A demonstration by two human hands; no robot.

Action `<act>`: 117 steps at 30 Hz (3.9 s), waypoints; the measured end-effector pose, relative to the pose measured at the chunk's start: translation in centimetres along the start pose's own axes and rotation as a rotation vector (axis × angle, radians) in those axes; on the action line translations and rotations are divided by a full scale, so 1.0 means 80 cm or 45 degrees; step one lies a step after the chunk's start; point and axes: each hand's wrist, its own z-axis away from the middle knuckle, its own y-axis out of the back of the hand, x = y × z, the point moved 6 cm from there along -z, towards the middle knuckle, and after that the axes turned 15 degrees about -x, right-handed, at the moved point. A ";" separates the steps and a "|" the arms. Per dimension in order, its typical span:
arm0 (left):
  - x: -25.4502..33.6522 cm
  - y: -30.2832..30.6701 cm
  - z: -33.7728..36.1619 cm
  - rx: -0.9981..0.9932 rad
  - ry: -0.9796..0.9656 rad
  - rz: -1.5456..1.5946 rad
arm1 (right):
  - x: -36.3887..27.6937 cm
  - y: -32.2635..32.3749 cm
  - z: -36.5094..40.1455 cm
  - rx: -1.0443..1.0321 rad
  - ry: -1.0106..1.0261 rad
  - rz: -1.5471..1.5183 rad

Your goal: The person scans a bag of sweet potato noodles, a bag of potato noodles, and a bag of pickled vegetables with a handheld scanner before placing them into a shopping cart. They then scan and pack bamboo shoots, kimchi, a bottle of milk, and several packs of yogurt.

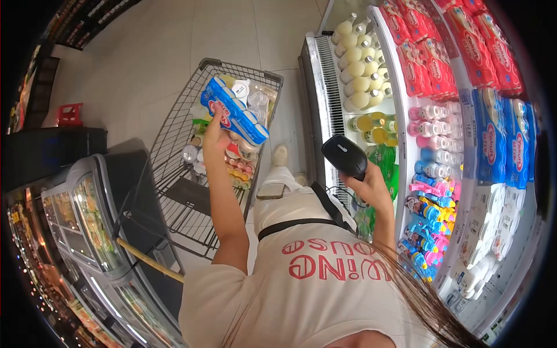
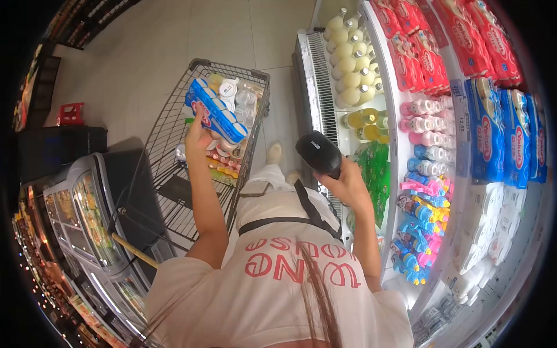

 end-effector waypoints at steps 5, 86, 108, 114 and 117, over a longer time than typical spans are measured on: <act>0.074 0.148 -0.018 0.435 -0.234 -0.619 | -0.017 -0.027 -0.058 -0.166 -0.101 0.086; 0.011 -0.610 -0.088 -2.409 -0.410 0.289 | -0.072 0.092 0.163 0.979 0.364 -0.157; 0.019 -0.531 -0.046 -3.070 -0.054 -0.037 | -0.138 0.104 0.128 0.367 0.357 0.628; -0.005 -0.520 -0.054 -2.392 -0.018 0.126 | -0.106 0.114 0.140 0.601 0.423 0.044; -0.018 -0.495 -0.089 -1.947 0.206 0.096 | -0.077 0.112 0.144 0.744 0.356 -0.071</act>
